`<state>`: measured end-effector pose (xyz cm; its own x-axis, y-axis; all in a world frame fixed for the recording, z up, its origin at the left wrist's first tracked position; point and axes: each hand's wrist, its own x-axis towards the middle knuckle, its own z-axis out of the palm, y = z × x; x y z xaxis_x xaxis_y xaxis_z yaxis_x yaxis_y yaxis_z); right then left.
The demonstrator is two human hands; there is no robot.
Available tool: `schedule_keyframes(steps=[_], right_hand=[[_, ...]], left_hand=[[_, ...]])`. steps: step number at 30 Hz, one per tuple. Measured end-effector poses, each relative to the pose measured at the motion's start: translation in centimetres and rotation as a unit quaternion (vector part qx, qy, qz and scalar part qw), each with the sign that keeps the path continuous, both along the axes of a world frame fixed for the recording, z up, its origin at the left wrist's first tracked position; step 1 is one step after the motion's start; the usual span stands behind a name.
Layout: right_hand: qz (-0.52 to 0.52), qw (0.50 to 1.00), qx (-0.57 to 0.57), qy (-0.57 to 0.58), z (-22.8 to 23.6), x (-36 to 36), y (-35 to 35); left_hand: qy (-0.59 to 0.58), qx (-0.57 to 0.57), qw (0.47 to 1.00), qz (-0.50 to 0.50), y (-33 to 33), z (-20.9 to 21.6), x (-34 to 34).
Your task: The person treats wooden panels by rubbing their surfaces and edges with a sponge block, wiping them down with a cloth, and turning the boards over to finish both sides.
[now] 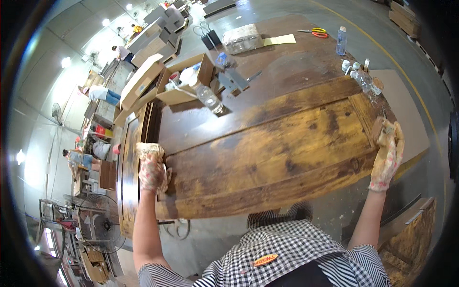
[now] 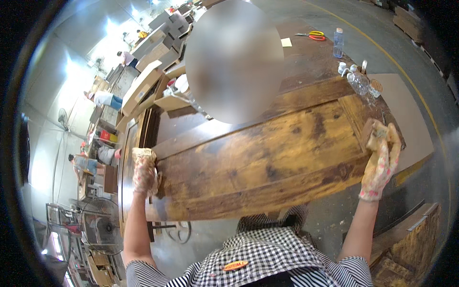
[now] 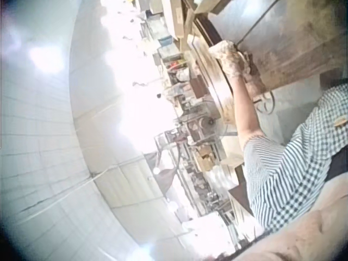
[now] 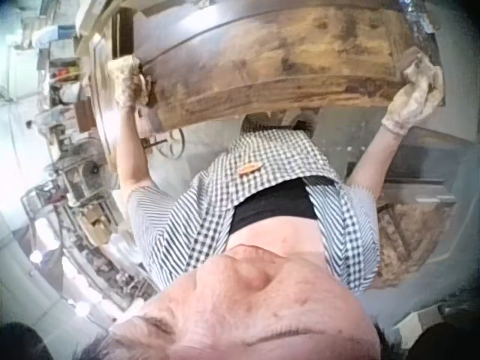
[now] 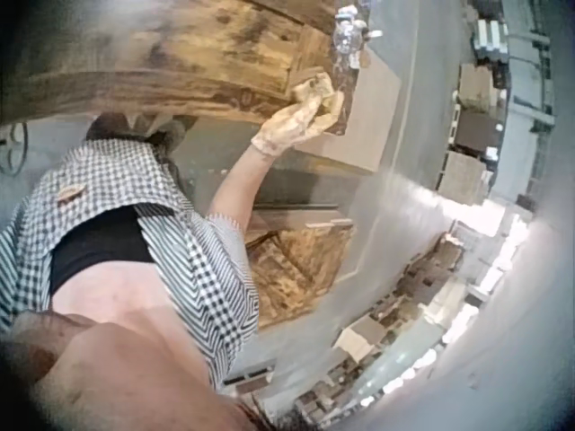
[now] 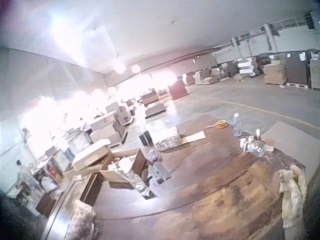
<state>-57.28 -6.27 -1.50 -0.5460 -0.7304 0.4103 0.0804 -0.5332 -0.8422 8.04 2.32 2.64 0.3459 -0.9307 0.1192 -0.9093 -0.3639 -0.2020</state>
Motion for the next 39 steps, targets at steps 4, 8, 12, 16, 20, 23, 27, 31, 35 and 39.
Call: schedule_keyframes(steps=[4, 8, 12, 16, 20, 23, 27, 31, 35, 39], right_hand=[[-0.051, 0.999, -0.004, -0.01, 0.6, 1.8, 2.8], [-0.029, 0.996, -0.063, 0.055, 1.4, 6.3, 7.2], [0.04, 0.995, -0.077, 0.039, 3.2, 11.4, 9.6], [0.059, 0.992, -0.077, 0.084, 3.6, 15.2, 11.8], [0.044, 0.993, -0.081, 0.07, 4.5, 16.7, 14.7], [-0.014, 0.993, -0.084, 0.083, 6.5, 16.1, 16.7], [-0.067, 0.983, -0.144, 0.091, 9.4, 14.4, 18.8], [-0.083, 0.961, -0.251, 0.086, 10.6, 12.5, 20.0], [-0.132, 0.943, -0.295, 0.084, 10.8, 9.6, 19.4], [-0.179, 0.951, -0.244, 0.063, 9.9, 6.5, 17.4]], left_hand=[[0.26, -0.201, 0.926, -0.186, 1.0, 1.6, -4.4], [0.416, -0.037, 0.876, -0.243, 5.0, 0.3, -15.6], [0.123, 0.029, 0.904, -0.408, 7.6, -0.4, -21.4], [0.079, -0.016, 0.9, -0.428, 6.9, -1.7, -22.3], [-0.01, -0.024, 0.899, -0.437, 7.1, -3.8, -22.5], [-0.124, 0.005, 0.858, -0.499, 7.1, -4.3, -22.0], [-0.072, 0.053, 0.853, -0.514, 7.1, -1.4, -21.3], [-0.034, 0.066, 0.887, -0.456, 7.4, 7.0, -20.2], [0.109, -0.018, 0.822, -0.559, 2.4, 18.5, -16.3], [0.153, 0.011, 0.871, -0.467, -5.1, 23.7, -15.4]])
